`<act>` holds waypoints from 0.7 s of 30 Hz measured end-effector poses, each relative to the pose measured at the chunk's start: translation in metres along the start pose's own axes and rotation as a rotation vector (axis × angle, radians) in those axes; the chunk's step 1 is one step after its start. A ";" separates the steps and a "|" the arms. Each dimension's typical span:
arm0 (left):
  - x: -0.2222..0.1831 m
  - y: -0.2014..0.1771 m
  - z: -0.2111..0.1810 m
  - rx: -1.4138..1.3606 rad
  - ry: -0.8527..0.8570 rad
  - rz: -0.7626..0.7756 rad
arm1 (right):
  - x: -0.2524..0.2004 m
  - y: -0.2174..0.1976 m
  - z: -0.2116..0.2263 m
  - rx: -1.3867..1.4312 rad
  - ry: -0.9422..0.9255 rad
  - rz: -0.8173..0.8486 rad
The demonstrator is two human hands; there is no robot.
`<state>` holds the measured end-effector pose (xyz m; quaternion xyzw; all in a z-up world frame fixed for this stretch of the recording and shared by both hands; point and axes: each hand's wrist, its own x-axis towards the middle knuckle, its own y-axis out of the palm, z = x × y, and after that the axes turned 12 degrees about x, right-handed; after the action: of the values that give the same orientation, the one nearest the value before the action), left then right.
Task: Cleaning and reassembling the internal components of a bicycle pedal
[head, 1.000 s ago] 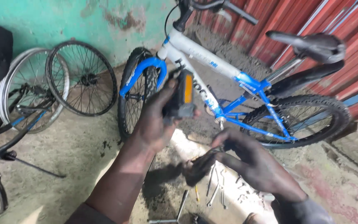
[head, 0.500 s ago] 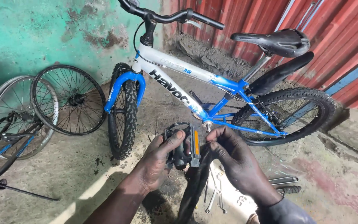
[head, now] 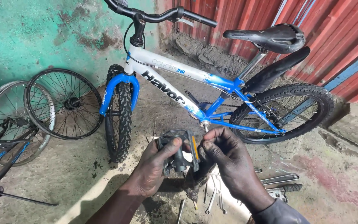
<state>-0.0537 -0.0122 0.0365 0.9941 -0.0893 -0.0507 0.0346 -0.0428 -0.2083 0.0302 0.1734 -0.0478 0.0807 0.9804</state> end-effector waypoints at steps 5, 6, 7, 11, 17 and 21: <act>0.004 -0.005 0.018 -0.085 -0.177 0.007 | 0.005 0.001 0.005 -0.010 0.004 0.000; 0.003 0.002 0.012 -0.083 -0.176 0.007 | 0.005 0.001 0.006 -0.009 0.003 0.000; 0.002 0.009 0.007 -0.187 -0.268 -0.047 | 0.005 0.002 0.007 -0.066 0.009 -0.041; 0.009 0.007 0.017 -0.346 -0.252 -0.038 | 0.008 0.004 0.014 -0.125 0.106 -0.169; 0.011 -0.003 0.002 -0.317 -0.367 -0.222 | 0.007 -0.005 0.023 -0.036 0.458 0.188; 0.010 0.000 -0.009 -0.320 -0.334 -0.221 | 0.009 -0.017 0.025 0.021 0.424 0.422</act>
<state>-0.0425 -0.0140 0.0444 0.9575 0.0245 -0.2311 0.1707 -0.0325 -0.2315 0.0490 0.1488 0.1240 0.3178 0.9282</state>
